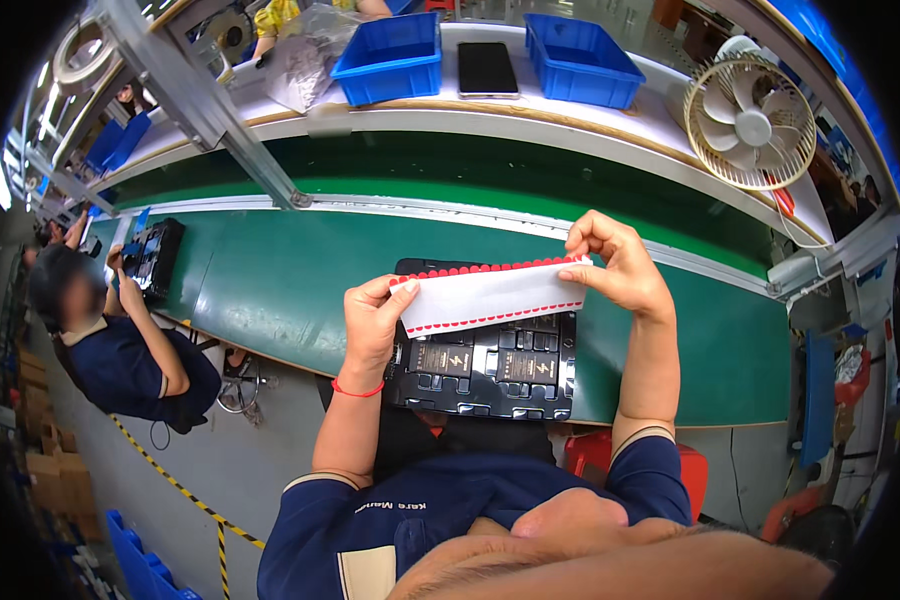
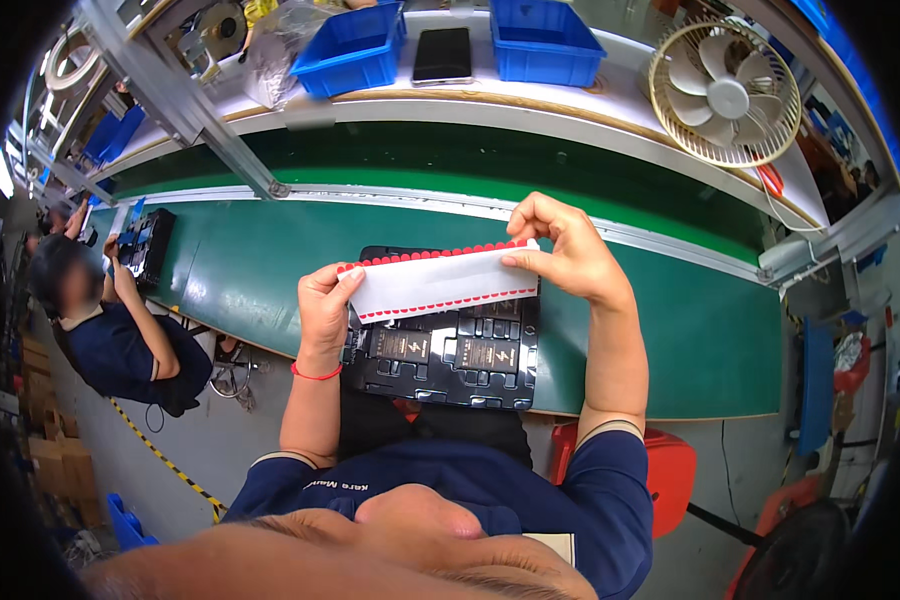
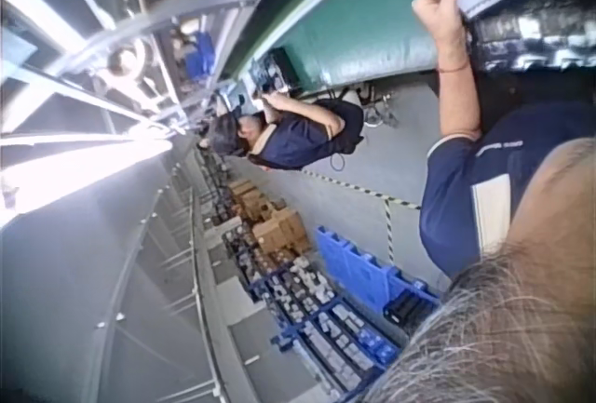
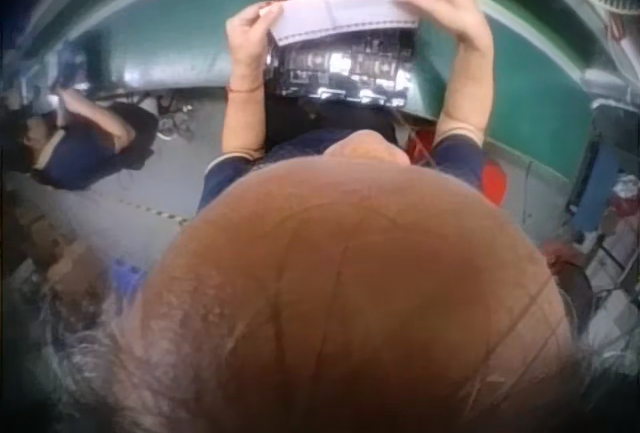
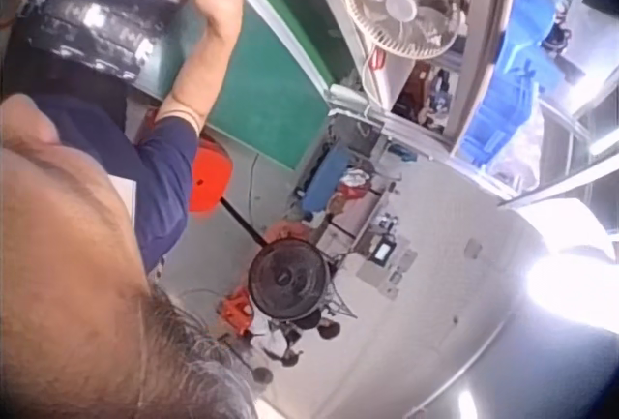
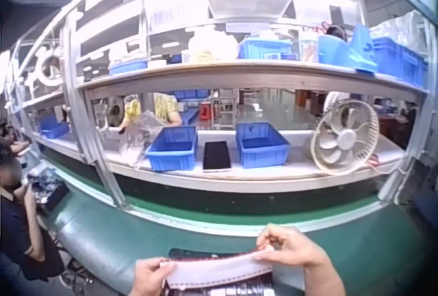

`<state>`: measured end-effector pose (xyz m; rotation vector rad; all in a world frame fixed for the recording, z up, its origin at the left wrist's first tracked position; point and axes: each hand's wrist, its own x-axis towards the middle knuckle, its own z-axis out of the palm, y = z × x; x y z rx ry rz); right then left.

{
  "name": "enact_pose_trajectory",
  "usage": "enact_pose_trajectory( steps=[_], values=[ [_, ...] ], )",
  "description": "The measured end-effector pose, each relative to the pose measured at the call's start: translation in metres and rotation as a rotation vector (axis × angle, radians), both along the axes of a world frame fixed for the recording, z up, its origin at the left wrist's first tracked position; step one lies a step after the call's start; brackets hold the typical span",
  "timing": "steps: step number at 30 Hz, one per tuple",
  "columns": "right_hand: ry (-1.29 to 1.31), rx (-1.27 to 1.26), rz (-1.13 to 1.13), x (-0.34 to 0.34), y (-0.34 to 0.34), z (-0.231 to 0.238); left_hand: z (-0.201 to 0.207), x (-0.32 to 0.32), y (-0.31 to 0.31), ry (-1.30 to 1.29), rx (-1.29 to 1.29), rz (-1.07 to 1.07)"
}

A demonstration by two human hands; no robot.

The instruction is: The worker is assembling electronic components, specifically placing items into a plastic tray and applying stickers or labels.

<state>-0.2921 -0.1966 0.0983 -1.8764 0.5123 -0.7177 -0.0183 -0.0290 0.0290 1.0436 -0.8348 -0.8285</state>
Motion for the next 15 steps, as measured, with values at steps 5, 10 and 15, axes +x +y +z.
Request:
enact_pose_trajectory(
  steps=[5,10,15],
  values=[
    [-0.033,0.06,-0.038,-0.009,-0.002,0.003,-0.017,0.005,-0.007,0.108,-0.018,0.029],
    [-0.064,0.038,-0.267,-0.07,-0.019,-0.003,-0.018,0.029,-0.012,0.334,0.064,0.14],
    [0.026,0.177,-0.574,-0.185,-0.019,-0.042,-0.023,0.027,0.003,0.138,0.102,0.115]
  ],
)
